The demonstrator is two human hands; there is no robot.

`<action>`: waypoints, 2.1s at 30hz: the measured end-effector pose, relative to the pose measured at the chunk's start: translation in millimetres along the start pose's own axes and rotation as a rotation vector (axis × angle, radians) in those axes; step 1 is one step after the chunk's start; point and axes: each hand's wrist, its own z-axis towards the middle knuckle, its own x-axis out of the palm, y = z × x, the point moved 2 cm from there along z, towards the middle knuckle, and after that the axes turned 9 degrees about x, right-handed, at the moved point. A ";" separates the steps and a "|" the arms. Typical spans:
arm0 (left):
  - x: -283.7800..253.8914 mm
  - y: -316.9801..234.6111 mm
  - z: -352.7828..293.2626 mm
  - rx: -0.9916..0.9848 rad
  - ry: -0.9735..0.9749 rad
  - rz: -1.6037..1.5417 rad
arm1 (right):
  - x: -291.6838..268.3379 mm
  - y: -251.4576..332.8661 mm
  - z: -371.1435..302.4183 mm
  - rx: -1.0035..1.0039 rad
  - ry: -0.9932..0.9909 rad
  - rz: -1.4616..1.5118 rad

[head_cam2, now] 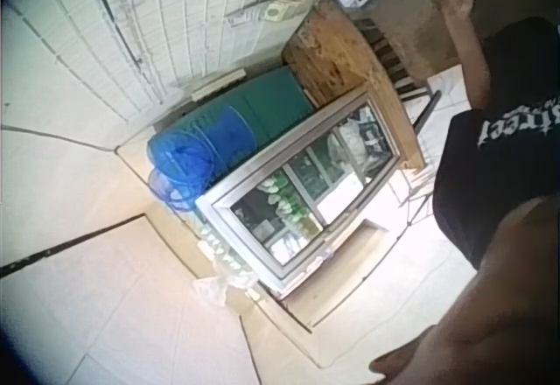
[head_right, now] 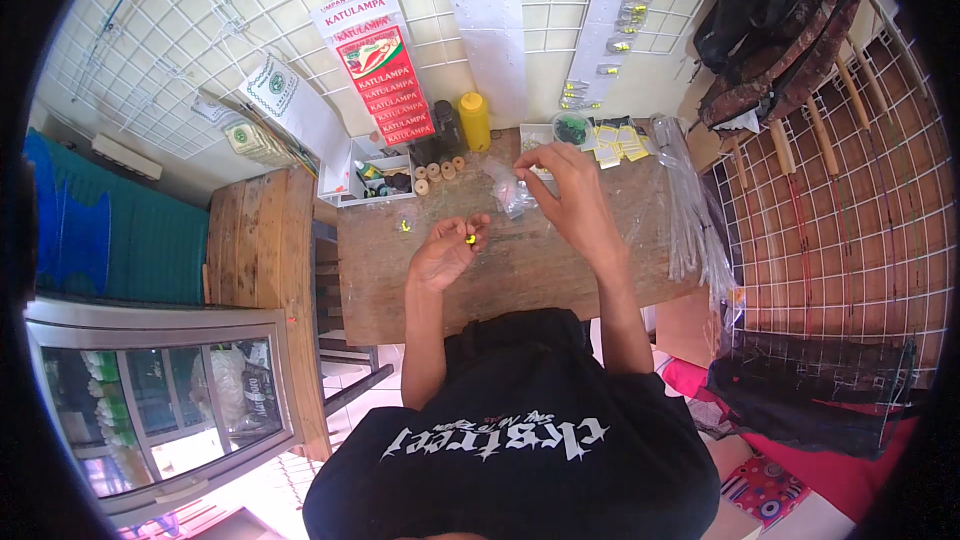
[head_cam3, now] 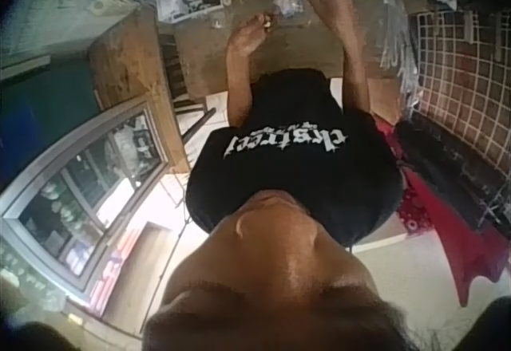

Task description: Assembling and organizing small fishing lures, beads, and tackle components at a workbench.

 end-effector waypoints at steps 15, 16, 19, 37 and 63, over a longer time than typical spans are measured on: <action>5.7 8.9 1.4 0.160 -0.114 0.244 | 58.4 -23.9 -62.5 0.383 0.180 0.537; 7.2 10.0 2.0 0.171 -0.118 0.240 | 59.4 -24.8 -62.8 0.385 0.177 0.536; 9.4 14.2 3.0 0.192 -0.114 0.236 | 64.1 -30.0 -64.9 0.430 0.220 0.545; 7.6 19.7 -0.8 0.172 -0.090 0.278 | 66.5 -29.5 -67.5 0.632 0.489 0.960; 24.2 7.5 -1.5 0.270 -0.203 0.425 | 56.8 -42.7 -73.4 0.465 0.538 0.581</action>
